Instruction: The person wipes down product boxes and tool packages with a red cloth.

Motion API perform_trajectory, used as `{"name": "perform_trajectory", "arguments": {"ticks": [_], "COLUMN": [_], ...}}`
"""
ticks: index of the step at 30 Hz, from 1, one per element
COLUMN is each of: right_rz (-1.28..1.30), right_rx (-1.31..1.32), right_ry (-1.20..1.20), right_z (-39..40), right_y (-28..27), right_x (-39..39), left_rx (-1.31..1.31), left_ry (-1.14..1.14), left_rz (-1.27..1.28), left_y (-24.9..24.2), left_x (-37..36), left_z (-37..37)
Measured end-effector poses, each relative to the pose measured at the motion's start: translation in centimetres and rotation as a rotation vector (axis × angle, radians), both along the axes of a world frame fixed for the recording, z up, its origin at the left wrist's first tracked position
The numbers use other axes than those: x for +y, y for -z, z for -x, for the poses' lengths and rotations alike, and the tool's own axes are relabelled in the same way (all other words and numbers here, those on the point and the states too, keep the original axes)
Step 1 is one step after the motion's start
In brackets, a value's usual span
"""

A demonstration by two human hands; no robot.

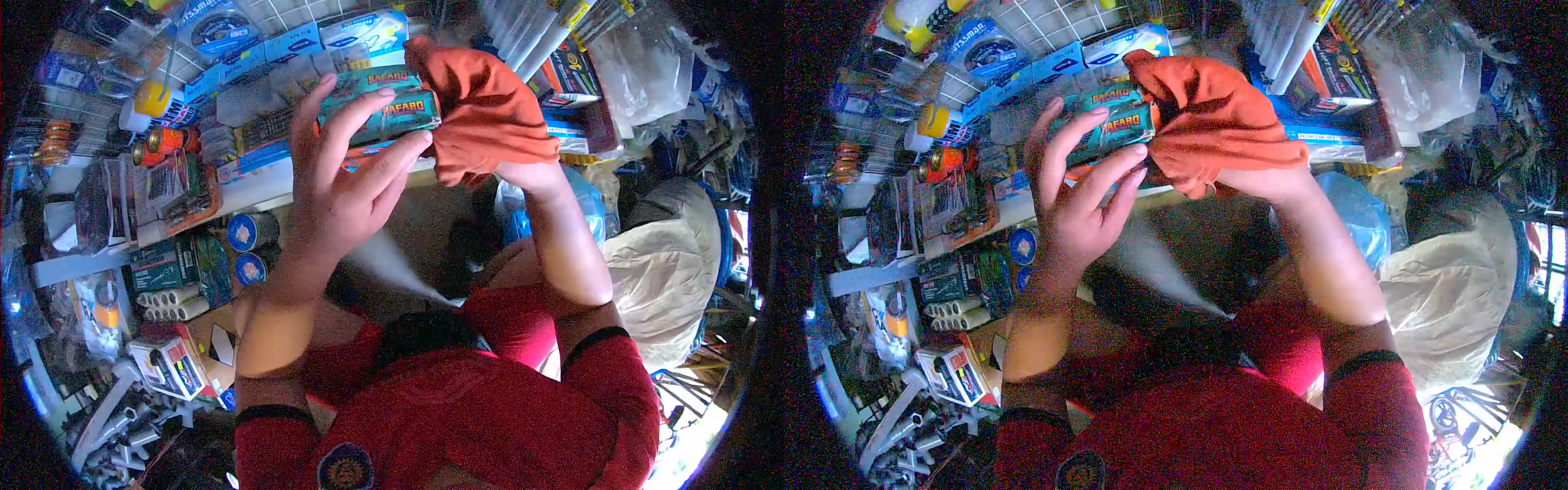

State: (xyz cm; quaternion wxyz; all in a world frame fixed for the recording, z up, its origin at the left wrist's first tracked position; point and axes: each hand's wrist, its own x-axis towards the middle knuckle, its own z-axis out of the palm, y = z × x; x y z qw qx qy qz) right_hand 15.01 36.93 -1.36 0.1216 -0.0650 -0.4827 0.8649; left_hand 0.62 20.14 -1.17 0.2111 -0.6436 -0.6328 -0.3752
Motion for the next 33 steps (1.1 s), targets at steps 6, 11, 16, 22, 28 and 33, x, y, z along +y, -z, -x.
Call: {"name": "perform_trajectory", "arguments": {"ticks": [6,11,16,22,28,33], "right_rz": [-0.557,-0.545,-0.738,-0.938,-1.012,-1.064], "right_rx": [-0.290,0.007,0.271,0.531,0.455,0.235], "right_ry": [-0.014,0.092,0.112,0.260,0.172,0.209], "right_z": [-1.1,0.1,1.1,2.2,1.7,1.3], "right_y": [-2.0,-0.4,-1.7,-1.7,-1.7,-2.5], "right_x": [-0.5,-0.9,-0.3,0.2,0.5,-0.6], "left_rx": [-0.060,-0.093,-0.104,-0.119,-0.082,-0.076], "left_ry": [-0.064,-0.085,-0.047,-0.078,-0.050,-0.027], "left_rz": [0.083,0.097,0.006,0.029,0.014,-0.056], "left_y": [-1.3,-1.7,-0.6,-0.8,-0.6,0.4], "left_x": [-0.2,-0.1,0.2,0.0,0.2,0.1], "left_z": [-1.3,-1.5,-0.4,-0.5,-0.2,0.6]}}
